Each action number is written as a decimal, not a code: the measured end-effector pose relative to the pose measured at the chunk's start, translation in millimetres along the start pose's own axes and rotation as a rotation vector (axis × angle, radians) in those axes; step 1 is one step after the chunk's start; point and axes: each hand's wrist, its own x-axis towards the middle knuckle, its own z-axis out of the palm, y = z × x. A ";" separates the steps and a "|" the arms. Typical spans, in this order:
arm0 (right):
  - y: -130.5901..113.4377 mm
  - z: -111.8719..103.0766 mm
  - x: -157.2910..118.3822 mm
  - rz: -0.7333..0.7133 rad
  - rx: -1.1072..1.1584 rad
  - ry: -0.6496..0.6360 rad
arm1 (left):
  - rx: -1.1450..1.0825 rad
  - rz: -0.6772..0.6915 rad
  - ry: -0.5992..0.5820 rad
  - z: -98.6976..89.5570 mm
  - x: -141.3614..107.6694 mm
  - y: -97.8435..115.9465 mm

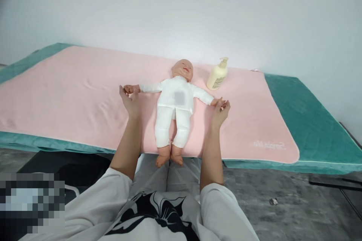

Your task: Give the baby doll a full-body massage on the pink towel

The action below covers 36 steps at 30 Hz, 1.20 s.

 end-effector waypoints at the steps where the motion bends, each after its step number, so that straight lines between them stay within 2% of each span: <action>1: -2.7 0.7 -1.6 -0.013 0.023 -0.010 | -0.020 0.013 0.031 0.2 -1.7 4.7; 4: -13.0 5.0 -10.3 -0.112 0.063 0.004 | -0.079 0.127 0.094 2.8 -9.1 20.0; 8: -23.3 14.2 -31.2 -0.296 0.072 -0.007 | -0.084 0.316 0.080 11.7 -29.0 35.9; 14: -21.0 23.5 -55.0 -0.665 -0.049 -0.266 | -0.034 0.459 -0.088 28.1 -57.7 41.6; 19: -23.6 28.0 -57.9 -0.873 -0.084 -0.484 | 0.035 0.697 -0.274 32.2 -54.2 38.9; 23: -24.6 30.3 -57.6 -0.939 -0.067 -0.548 | 0.175 0.815 -0.442 31.9 -48.9 39.5; 26: -23.4 31.3 -57.5 -0.958 -0.077 -0.603 | 0.216 0.862 -0.523 32.5 -48.2 41.9; 31: -22.0 33.2 -56.8 -1.002 -0.043 -0.633 | 0.200 0.919 -0.554 33.3 -48.3 46.3; 36: -22.0 32.1 -55.2 -0.971 -0.064 -0.645 | 0.237 0.876 -0.565 32.0 -48.5 45.1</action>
